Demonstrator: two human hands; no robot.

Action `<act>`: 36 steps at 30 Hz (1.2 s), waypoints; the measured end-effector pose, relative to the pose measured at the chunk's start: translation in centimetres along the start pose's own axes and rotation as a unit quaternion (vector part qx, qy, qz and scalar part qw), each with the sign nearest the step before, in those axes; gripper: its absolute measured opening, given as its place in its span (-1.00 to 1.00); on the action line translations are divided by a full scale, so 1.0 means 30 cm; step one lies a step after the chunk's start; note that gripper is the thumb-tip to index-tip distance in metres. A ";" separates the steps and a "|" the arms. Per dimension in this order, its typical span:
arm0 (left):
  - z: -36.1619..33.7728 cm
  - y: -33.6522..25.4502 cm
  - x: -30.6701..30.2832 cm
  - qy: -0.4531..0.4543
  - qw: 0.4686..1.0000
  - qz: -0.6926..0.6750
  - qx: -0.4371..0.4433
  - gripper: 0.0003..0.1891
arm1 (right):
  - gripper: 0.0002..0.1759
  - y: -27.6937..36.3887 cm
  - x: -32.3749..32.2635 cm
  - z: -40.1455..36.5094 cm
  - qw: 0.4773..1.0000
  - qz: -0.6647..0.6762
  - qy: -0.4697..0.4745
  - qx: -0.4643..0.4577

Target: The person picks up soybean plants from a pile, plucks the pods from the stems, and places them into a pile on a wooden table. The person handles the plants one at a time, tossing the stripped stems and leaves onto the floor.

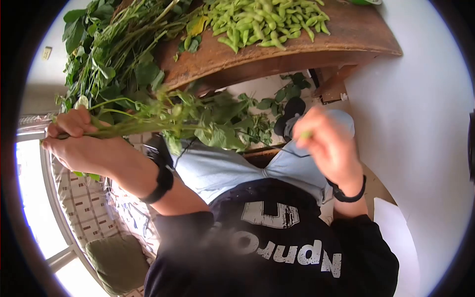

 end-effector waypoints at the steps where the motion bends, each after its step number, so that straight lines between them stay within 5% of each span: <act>1: -0.033 -0.007 0.025 0.021 1.000 0.001 -0.008 -0.60 | -0.83 0.026 -0.040 0.071 0.996 -0.030 -0.088 -0.016; 3: -0.063 -0.005 0.040 0.048 0.998 -0.024 -0.023 -0.59 | -0.82 0.021 -0.073 0.216 0.969 -0.136 -0.200 -0.053; 6: -0.089 -0.020 0.055 0.072 0.996 -0.046 -0.039 -0.59 | -0.65 -0.169 -0.035 0.416 0.961 -0.175 -0.164 -0.141; 8: -0.089 -0.032 0.054 0.068 0.995 -0.056 -0.052 -0.59 | -0.52 -0.237 -0.026 0.414 0.949 -0.221 -0.184 -0.130; 10: -0.091 -0.051 0.069 0.063 0.995 -0.066 -0.034 -0.60 | -0.47 -0.225 -0.011 0.341 0.966 -0.176 -0.190 -0.020; 17: -0.141 -0.037 0.082 0.119 0.984 -0.107 -0.073 -0.62 | -0.69 -0.372 0.061 0.257 0.960 -0.161 -0.230 -0.015; 24: -0.142 -0.052 0.045 0.061 0.997 -0.031 -0.037 -0.63 | -0.80 -0.404 0.056 0.307 0.968 -0.141 -0.206 0.008; 32: -0.139 -0.052 0.049 0.078 0.994 -0.048 -0.053 -0.62 | -0.81 -0.424 0.034 0.383 0.980 -0.105 -0.156 -0.062; 36: -0.125 -0.035 0.034 0.069 0.991 -0.089 -0.074 -0.63 | -0.59 -0.265 0.102 0.370 0.903 -0.304 -0.174 -0.248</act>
Point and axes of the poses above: each hand's wrist, its own z-axis towards the middle knuckle, its own x-axis out of the palm, y = z × x, the point moved 5 cm from there along z, towards the middle knuckle, and after that the axes turned 15 degrees about -y, right-handed, at the moved point
